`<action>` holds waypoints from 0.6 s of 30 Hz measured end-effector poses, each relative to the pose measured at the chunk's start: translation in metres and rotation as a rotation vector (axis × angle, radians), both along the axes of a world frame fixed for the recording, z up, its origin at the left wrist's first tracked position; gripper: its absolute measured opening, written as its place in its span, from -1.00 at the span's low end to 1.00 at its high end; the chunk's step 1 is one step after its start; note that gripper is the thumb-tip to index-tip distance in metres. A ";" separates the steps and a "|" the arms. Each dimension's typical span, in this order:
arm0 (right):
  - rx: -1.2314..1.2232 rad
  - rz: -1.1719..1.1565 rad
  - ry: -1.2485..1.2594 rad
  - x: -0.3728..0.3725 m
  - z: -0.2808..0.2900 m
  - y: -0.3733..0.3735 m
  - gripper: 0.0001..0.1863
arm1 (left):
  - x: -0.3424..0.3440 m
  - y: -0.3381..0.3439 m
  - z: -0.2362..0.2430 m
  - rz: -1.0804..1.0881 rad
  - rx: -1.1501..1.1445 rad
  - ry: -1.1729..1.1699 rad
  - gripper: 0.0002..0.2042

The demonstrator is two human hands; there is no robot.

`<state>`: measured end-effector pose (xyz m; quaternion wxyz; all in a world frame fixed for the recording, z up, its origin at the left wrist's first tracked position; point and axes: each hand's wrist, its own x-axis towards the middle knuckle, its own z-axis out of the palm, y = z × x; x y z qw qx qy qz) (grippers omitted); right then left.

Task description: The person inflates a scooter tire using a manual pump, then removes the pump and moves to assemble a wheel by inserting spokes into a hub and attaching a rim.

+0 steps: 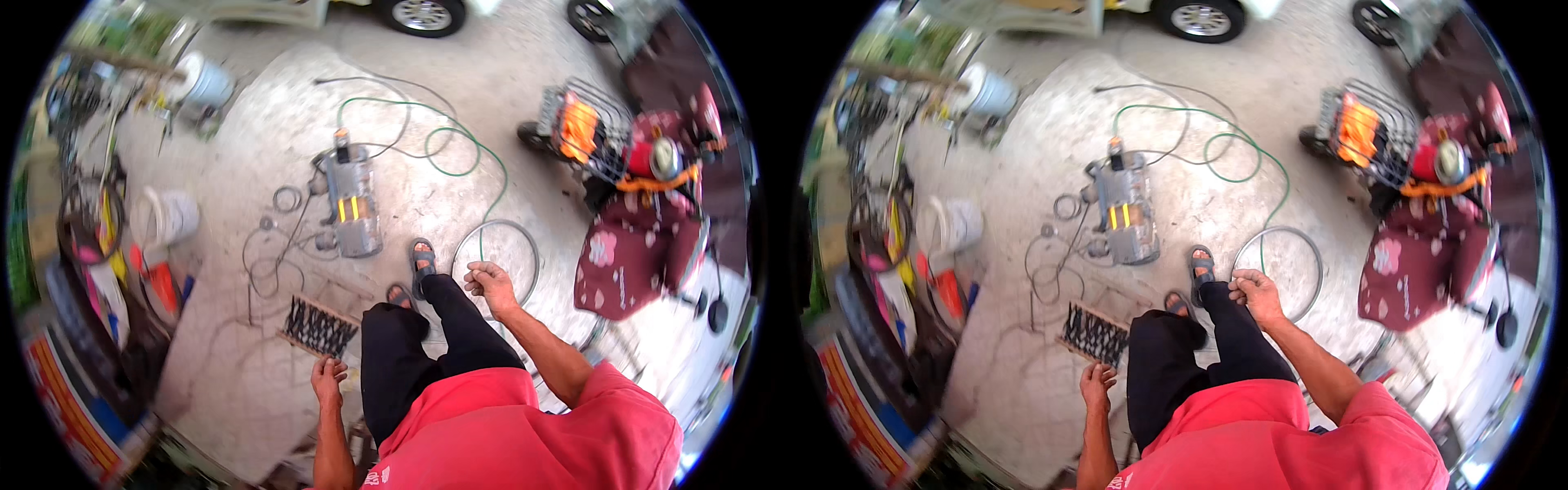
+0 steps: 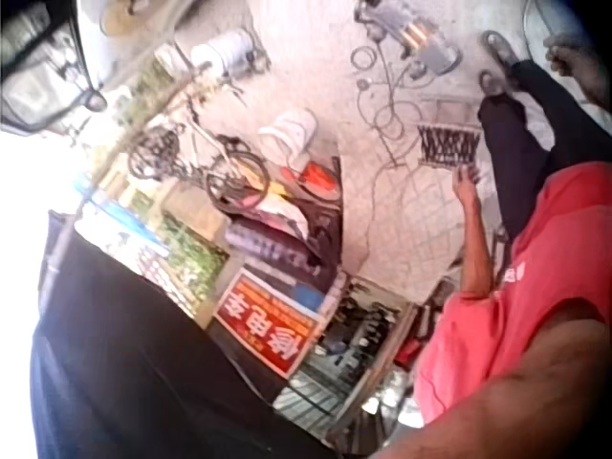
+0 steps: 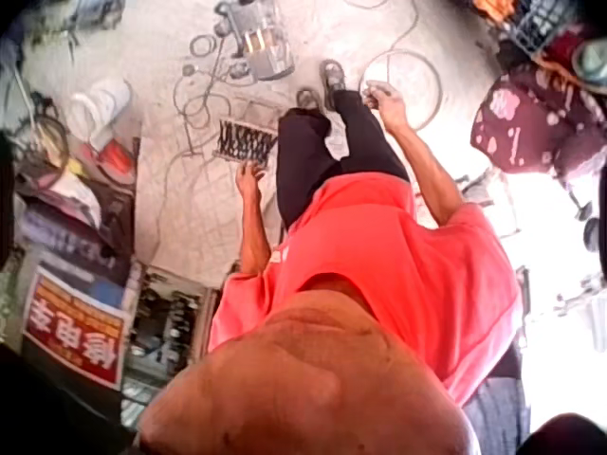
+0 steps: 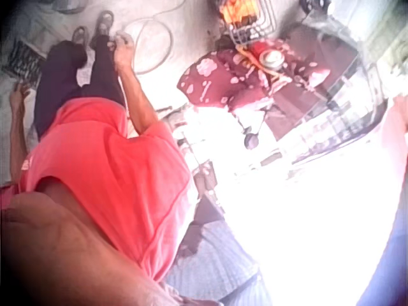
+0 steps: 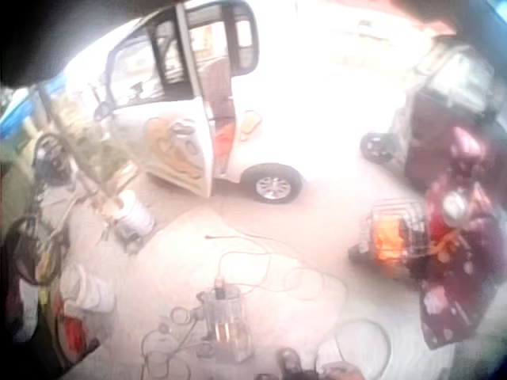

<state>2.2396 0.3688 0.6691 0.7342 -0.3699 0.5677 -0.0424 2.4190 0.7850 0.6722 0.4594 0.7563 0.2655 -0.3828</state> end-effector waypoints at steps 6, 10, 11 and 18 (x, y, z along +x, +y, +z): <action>0.056 -0.413 0.007 -0.046 -0.008 0.027 -0.73 | 0.078 -0.086 0.003 -0.415 -0.052 -0.052 -0.67; 0.037 -0.688 0.068 -0.069 -0.007 0.051 -0.75 | 0.108 -0.165 -0.034 -0.711 -0.147 -0.060 -0.70; 0.046 -0.749 0.085 -0.072 -0.001 0.066 -0.75 | 0.111 -0.182 -0.034 -0.774 -0.175 -0.049 -0.71; 0.026 -1.010 -0.030 -0.044 0.025 0.125 -0.78 | 0.073 -0.318 -0.035 -1.174 -0.332 0.065 -0.71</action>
